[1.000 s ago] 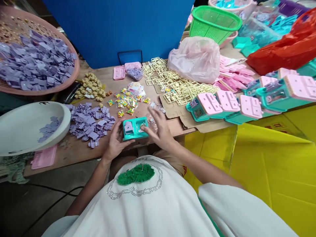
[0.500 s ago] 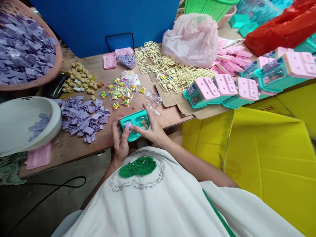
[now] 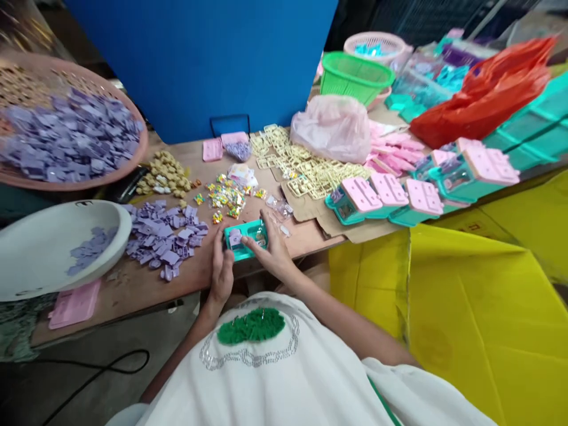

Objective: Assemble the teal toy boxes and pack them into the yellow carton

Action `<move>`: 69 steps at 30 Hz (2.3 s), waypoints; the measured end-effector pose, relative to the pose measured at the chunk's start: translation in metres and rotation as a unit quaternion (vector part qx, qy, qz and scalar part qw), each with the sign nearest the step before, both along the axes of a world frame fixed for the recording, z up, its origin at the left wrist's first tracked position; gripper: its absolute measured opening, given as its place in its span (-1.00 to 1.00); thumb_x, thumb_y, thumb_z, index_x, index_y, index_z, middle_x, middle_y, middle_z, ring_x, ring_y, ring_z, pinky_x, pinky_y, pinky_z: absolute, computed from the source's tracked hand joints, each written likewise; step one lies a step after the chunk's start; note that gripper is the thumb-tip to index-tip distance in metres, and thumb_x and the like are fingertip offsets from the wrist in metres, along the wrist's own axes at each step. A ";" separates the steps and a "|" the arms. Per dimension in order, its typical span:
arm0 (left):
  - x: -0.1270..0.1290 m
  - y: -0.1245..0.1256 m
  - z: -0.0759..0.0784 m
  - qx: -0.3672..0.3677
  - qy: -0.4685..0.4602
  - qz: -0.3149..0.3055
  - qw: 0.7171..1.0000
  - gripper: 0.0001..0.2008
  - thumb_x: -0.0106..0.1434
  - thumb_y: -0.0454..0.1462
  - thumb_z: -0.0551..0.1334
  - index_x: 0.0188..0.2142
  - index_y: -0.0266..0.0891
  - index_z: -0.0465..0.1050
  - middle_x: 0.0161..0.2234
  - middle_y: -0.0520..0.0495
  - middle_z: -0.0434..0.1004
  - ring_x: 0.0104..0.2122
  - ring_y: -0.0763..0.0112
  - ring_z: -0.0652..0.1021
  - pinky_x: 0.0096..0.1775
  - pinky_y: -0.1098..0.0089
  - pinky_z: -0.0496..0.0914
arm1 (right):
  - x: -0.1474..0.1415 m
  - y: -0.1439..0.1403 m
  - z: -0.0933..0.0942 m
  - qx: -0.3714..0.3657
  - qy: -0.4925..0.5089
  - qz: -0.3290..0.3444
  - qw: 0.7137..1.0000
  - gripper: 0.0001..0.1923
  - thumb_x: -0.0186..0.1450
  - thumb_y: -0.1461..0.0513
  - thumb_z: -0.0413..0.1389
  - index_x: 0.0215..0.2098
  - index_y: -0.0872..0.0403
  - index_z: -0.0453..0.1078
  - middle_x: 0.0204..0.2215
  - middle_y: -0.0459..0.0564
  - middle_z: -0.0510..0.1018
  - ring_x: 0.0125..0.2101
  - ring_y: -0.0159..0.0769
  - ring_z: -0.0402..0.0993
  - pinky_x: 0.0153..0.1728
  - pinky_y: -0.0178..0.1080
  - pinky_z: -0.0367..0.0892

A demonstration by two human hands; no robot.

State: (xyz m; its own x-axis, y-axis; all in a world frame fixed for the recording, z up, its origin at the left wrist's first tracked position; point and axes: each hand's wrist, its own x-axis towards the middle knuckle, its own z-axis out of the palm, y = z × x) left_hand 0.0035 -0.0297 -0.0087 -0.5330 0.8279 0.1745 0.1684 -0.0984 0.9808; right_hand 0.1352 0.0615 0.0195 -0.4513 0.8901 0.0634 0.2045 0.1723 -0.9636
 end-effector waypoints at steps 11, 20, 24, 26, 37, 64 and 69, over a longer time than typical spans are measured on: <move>-0.017 0.008 -0.027 -0.003 0.116 0.079 0.990 -0.29 0.39 0.01 0.35 0.44 -0.04 0.24 0.42 -0.26 0.36 0.42 -0.05 0.38 0.41 -0.13 0.32 | -0.069 0.205 0.094 0.253 -0.191 -0.018 0.948 -0.56 0.49 0.22 0.16 0.31 0.11 0.48 0.07 0.21 0.70 0.04 -0.09 0.69 0.01 -0.10 0.58; -0.012 0.009 -0.037 -0.003 0.103 0.088 0.991 -0.24 0.38 -0.01 0.37 0.47 -0.06 0.19 0.43 -0.29 0.34 0.42 -0.08 0.38 0.37 -0.12 0.39 | -0.175 0.277 0.077 0.268 -0.416 0.045 0.868 -0.81 0.45 0.25 0.26 -0.02 0.15 0.65 0.05 0.20 0.70 0.14 -0.03 0.60 0.23 0.00 0.44; -0.011 0.007 -0.035 -0.005 0.083 0.080 0.993 -0.24 0.38 -0.02 0.38 0.47 -0.08 0.19 0.43 -0.30 0.33 0.43 -0.06 0.37 0.39 -0.06 0.38 | -0.193 0.295 0.062 0.252 -0.508 0.059 0.822 -0.62 0.47 0.08 0.28 0.16 0.09 0.53 0.22 0.12 0.56 0.30 0.02 0.43 0.35 0.28 0.29; -0.012 0.007 -0.034 -0.006 0.079 0.078 0.994 -0.24 0.37 -0.03 0.39 0.46 -0.08 0.21 0.43 -0.29 0.34 0.42 -0.05 0.38 0.39 -0.05 0.38 | -0.197 0.302 0.056 0.249 -0.527 0.062 0.810 -0.63 0.47 0.10 0.27 0.16 0.10 0.52 0.23 0.13 0.54 0.32 0.04 0.40 0.36 0.29 0.26; -0.012 0.007 -0.039 -0.007 0.080 0.071 0.994 -0.23 0.38 -0.05 0.39 0.48 -0.02 0.18 0.44 -0.26 0.32 0.43 -0.04 0.38 0.38 -0.04 0.38 | -0.175 0.320 0.048 0.241 -0.427 0.043 0.870 -0.72 0.52 0.09 0.23 0.02 0.13 0.58 -0.02 0.04 0.69 -0.04 -0.19 0.67 0.05 -0.07 0.59; -0.012 0.010 -0.036 0.001 0.123 0.097 0.988 -0.25 0.34 -0.05 0.42 0.44 -0.10 0.28 0.38 -0.30 0.42 0.38 -0.08 0.45 0.34 -0.05 0.43 | -0.166 0.297 0.069 0.114 -0.152 0.014 0.982 -0.79 0.36 0.38 0.21 -0.12 0.23 0.68 -0.18 0.21 0.77 -0.16 -0.14 0.73 -0.10 -0.23 0.58; -0.015 0.011 -0.032 0.015 0.152 0.094 0.984 -0.26 0.36 -0.05 0.40 0.44 -0.06 0.25 0.36 -0.26 0.45 0.34 -0.05 0.49 0.30 -0.07 0.47 | -0.145 0.269 0.077 0.044 -0.017 0.071 0.996 -0.76 0.28 0.20 0.38 -0.17 0.24 0.66 -0.33 0.18 0.76 -0.33 -0.22 0.71 -0.27 -0.25 0.61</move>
State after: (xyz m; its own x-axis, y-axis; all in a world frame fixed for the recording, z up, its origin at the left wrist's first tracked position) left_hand -0.0119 -0.0190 -0.0407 -0.5959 0.7113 0.3726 0.4720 -0.0651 0.8792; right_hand -0.0096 0.3305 0.0966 -0.5757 0.8088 0.1204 0.2039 0.2845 -0.9367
